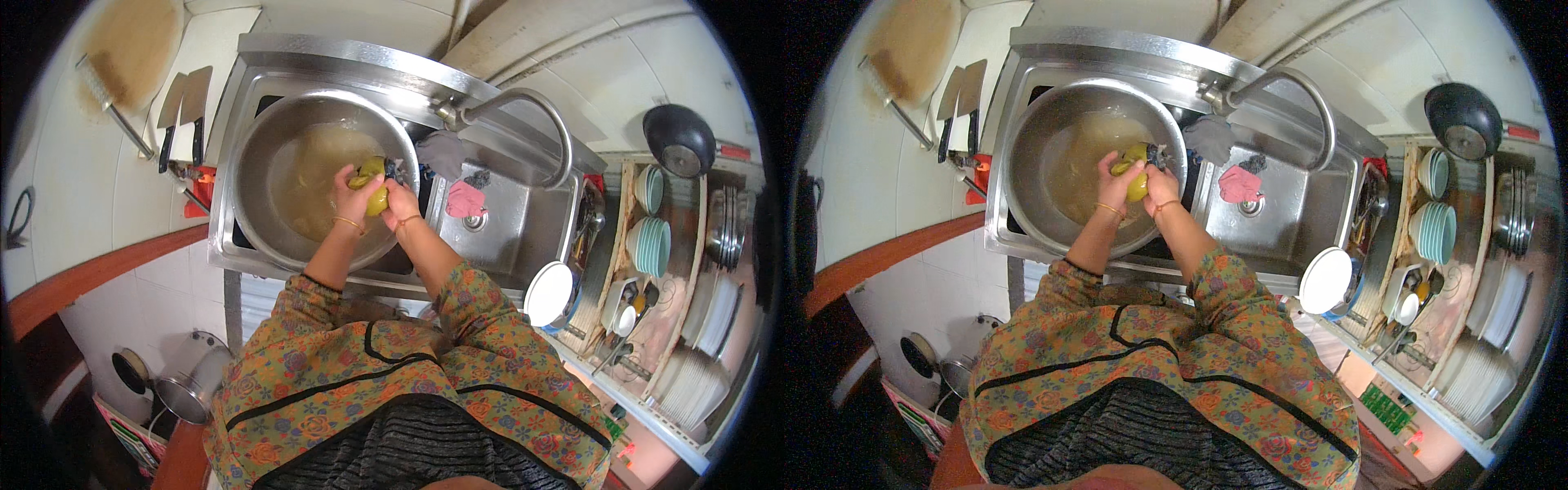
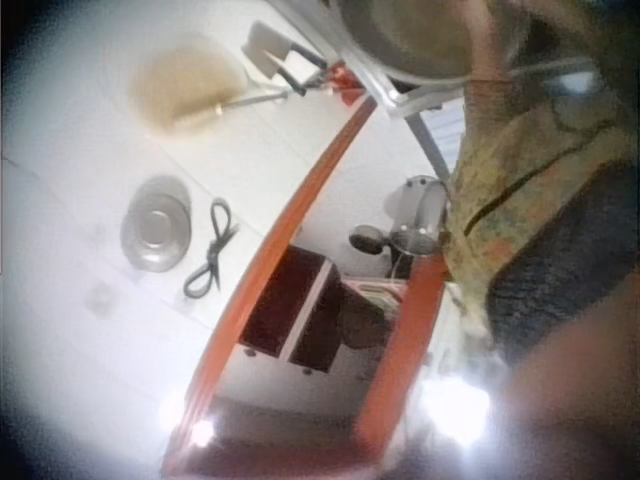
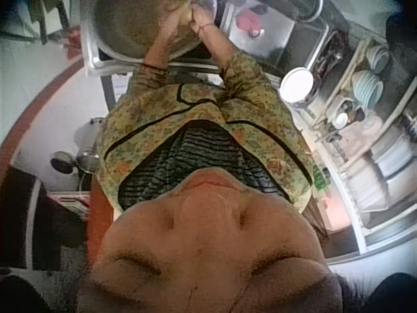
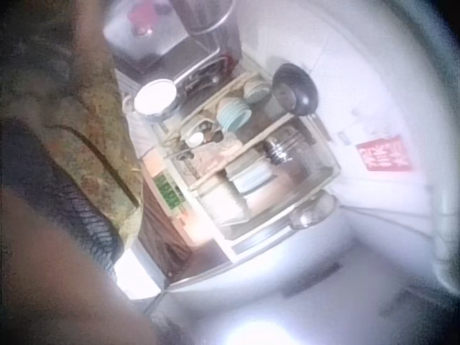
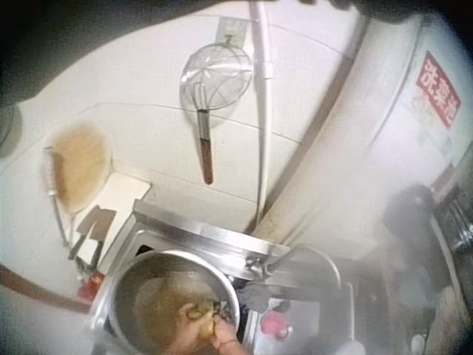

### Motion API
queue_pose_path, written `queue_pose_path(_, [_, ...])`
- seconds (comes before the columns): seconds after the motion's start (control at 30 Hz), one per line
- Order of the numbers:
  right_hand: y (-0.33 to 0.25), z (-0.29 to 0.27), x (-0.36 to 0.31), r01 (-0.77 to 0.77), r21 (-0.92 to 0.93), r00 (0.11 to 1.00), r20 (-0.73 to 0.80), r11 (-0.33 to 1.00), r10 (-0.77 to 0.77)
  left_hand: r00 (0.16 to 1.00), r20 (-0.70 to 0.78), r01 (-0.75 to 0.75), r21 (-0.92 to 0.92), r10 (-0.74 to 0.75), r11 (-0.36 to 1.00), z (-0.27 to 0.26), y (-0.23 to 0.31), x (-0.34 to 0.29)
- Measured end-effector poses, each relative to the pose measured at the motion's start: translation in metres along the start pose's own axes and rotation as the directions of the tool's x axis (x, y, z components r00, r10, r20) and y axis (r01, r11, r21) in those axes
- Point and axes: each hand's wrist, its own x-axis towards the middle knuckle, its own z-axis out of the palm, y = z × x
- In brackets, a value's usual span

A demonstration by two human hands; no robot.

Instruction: The person washes several dishes and utensils in a double-basin sink using a pink cloth and running water. They scrub plates, bowls, and metal containers, rinse them, and place them in a drying rack. The person also rinses a yellow sponge and wipes the sink surface.

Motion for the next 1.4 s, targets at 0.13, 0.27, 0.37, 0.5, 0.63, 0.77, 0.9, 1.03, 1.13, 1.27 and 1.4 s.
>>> queue_pose_path(0.13, [0.002, -0.005, 0.009, -0.128, 0.020, 0.977, 0.173, 0.992, 0.122, 0.969, 0.222, 0.157, -0.200, -0.112, 0.967, -0.004, 0.000, 0.018])
queue_pose_path(0.27, [-0.025, 0.009, 0.004, -0.214, -0.189, 0.921, 0.287, 0.958, 0.262, 0.971, 0.240, 0.018, -0.020, -0.012, 1.000, -0.008, 0.002, 0.038])
queue_pose_path(0.37, [-0.041, 0.021, -0.015, -0.223, -0.303, 0.858, 0.391, 0.926, 0.334, 0.973, 0.230, -0.037, -0.002, 0.036, 0.999, -0.014, 0.010, 0.050])
queue_pose_path(0.5, [-0.048, 0.033, -0.030, -0.161, -0.410, 0.771, 0.515, 0.898, 0.373, 0.880, 0.462, -0.126, -0.004, 0.114, 0.992, -0.025, 0.030, 0.056])
queue_pose_path(0.63, [-0.046, 0.038, -0.024, -0.098, -0.575, 0.791, 0.450, 0.812, 0.414, 0.724, 0.677, -0.272, 0.103, 0.133, 0.957, -0.032, 0.046, 0.060])
queue_pose_path(0.77, [-0.041, 0.039, -0.013, -0.121, -0.635, 0.768, 0.427, 0.763, 0.478, 0.641, 0.758, -0.198, 0.013, 0.119, 0.980, -0.034, 0.051, 0.065])
queue_pose_path(0.9, [-0.032, 0.039, -0.010, -0.150, -0.604, 0.738, 0.458, 0.783, 0.495, 0.699, 0.715, -0.158, 0.167, -0.009, 0.973, -0.035, 0.052, 0.063])
queue_pose_path(1.03, [-0.021, 0.039, -0.008, -0.171, -0.634, 0.789, 0.370, 0.754, 0.490, 0.816, 0.578, -0.180, 0.281, -0.017, 0.943, -0.034, 0.054, 0.059])
queue_pose_path(1.13, [-0.014, 0.039, -0.006, -0.168, -0.656, 0.819, 0.322, 0.736, 0.474, 0.846, 0.533, -0.240, 0.348, 0.020, 0.906, -0.032, 0.050, 0.060])
queue_pose_path(1.27, [-0.004, 0.038, -0.006, -0.143, -0.699, 0.891, 0.218, 0.701, 0.399, 0.892, 0.450, -0.221, 0.376, 0.031, 0.900, -0.031, 0.039, 0.064])
queue_pose_path(1.4, [0.007, 0.038, -0.007, -0.036, -0.800, 0.970, 0.115, 0.599, 0.212, 0.929, 0.366, -0.240, 0.468, 0.061, 0.850, -0.030, 0.031, 0.065])
